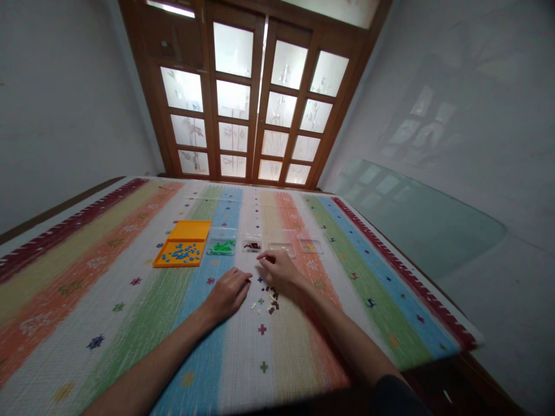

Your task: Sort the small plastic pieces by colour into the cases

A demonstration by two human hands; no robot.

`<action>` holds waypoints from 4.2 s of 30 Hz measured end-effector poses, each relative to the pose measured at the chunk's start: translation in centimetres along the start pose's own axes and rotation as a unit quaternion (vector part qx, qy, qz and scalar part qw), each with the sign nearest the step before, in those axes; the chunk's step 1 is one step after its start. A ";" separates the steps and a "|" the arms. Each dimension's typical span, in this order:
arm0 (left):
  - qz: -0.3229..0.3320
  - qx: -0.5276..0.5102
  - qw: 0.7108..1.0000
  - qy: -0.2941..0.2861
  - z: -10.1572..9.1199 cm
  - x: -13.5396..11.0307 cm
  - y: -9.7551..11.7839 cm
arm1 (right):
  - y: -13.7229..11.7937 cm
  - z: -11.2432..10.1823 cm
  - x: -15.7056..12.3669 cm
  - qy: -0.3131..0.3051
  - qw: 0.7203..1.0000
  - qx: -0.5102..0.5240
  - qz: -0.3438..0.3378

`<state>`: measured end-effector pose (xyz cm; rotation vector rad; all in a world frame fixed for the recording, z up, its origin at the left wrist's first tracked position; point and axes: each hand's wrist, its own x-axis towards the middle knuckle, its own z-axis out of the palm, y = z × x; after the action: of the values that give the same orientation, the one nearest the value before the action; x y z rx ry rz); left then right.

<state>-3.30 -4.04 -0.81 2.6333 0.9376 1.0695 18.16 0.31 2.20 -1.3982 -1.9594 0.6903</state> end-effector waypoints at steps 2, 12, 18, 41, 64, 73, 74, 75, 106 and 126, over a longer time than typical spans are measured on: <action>-0.003 -0.007 1.000 0.010 0.0 0.0 0.2 | 0.1 0.1 -1.2 -0.033 0.998 0.054 0.001; 0.038 -0.015 0.998 0.057 -0.1 0.0 0.3 | -0.1 1.5 -4.1 -0.048 0.980 0.192 0.017; 0.074 -0.002 0.995 0.066 -0.2 0.2 0.5 | 0.2 2.5 -4.1 -0.045 0.980 0.195 0.005; 0.013 0.051 0.996 0.066 -0.4 0.2 0.1 | -1.1 1.6 5.1 0.070 0.985 -0.155 -0.006; 0.002 0.060 0.998 0.019 0.1 -0.1 -0.2 | 0.1 -2.5 -4.7 -0.125 0.987 -0.081 -0.059; -0.005 0.062 0.998 0.014 0.1 -0.1 -0.2 | -0.4 -0.9 -6.0 -0.069 0.987 -0.140 -0.050; -0.004 0.063 0.998 0.014 0.1 -0.1 -0.2 | -0.3 -0.8 -6.0 -0.063 0.987 -0.139 -0.047; -0.002 0.063 0.998 0.013 0.1 -0.1 -0.2 | -0.3 -0.8 -6.1 -0.057 0.988 -0.135 -0.043; 0.011 0.045 0.998 -0.033 0.0 -0.1 -0.3 | -0.4 1.4 5.6 0.042 0.977 -0.206 0.027; 0.024 0.041 0.995 -0.092 0.1 -0.1 -0.7 | -0.3 -1.5 -4.5 -0.137 0.983 -0.090 -0.084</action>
<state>-3.66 -3.55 -1.22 2.7756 0.9007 0.7976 20.18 -3.97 2.53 -1.2739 -2.3770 0.6692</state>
